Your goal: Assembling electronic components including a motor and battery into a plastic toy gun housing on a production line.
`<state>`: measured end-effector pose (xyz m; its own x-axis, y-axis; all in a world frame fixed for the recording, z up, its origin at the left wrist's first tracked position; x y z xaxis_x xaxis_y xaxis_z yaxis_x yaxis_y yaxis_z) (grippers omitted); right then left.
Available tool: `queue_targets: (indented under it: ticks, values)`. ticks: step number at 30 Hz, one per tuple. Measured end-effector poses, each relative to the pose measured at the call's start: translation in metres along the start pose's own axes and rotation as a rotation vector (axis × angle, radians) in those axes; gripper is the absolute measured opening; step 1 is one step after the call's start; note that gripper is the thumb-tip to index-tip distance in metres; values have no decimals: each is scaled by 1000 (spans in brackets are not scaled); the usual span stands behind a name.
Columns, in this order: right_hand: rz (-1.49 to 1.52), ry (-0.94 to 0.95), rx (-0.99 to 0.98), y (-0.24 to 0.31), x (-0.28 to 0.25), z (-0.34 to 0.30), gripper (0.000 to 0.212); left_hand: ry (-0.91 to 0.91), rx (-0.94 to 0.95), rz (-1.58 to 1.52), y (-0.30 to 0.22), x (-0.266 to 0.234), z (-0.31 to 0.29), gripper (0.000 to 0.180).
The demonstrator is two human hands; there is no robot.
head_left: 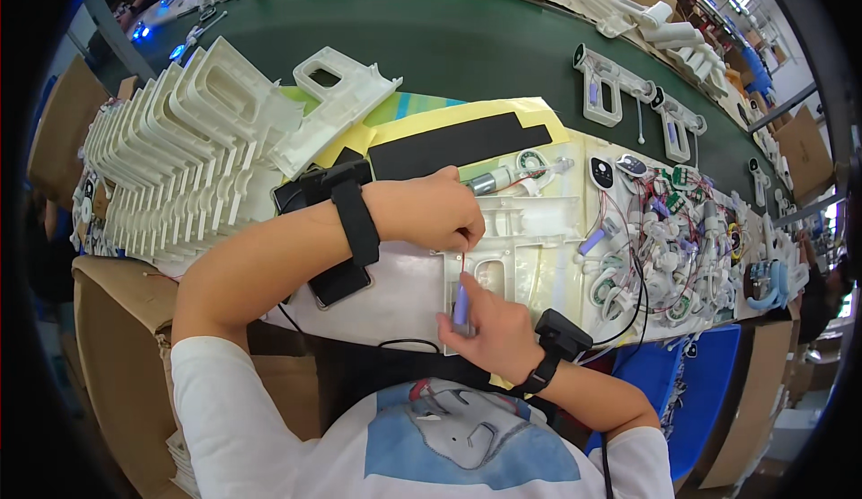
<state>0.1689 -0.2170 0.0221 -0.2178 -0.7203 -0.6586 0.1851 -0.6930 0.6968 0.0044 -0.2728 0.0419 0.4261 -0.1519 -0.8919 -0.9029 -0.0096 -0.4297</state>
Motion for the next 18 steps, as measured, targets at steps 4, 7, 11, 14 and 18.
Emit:
queue_targets:
  ticks: [4, 7, 11, 14, 18]
  values:
    - [-102, 11, -111, 6, 0, 0, 53, 28, -29, 139, -6, -4, -1, 5]
    - [-99, 20, -153, 6, -2, 1, 52, 14, -47, 79, -7, -4, -1, 6]
    - [-100, 51, -138, 6, -3, 2, 55, 9, -96, 133, -11, -6, 2, 6]
    - [-107, 132, -43, 4, -3, 8, 59, 28, -121, 242, -17, -3, 11, 5]
    - [-106, 298, 30, 6, -1, 18, 58, 52, -140, 505, -27, -4, 17, 3]
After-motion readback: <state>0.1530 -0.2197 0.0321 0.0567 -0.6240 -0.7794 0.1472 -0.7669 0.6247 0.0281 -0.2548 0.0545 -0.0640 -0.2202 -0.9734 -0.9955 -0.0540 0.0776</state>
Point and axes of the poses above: each hand's wrist, its own z-axis towards the middle knuckle, its own x-axis out of the palm, y = z × x, the point moved 4 cm from there along z, towards the middle knuckle, and after that the axes turned 10 degrees about z, right-handed, at the moved point
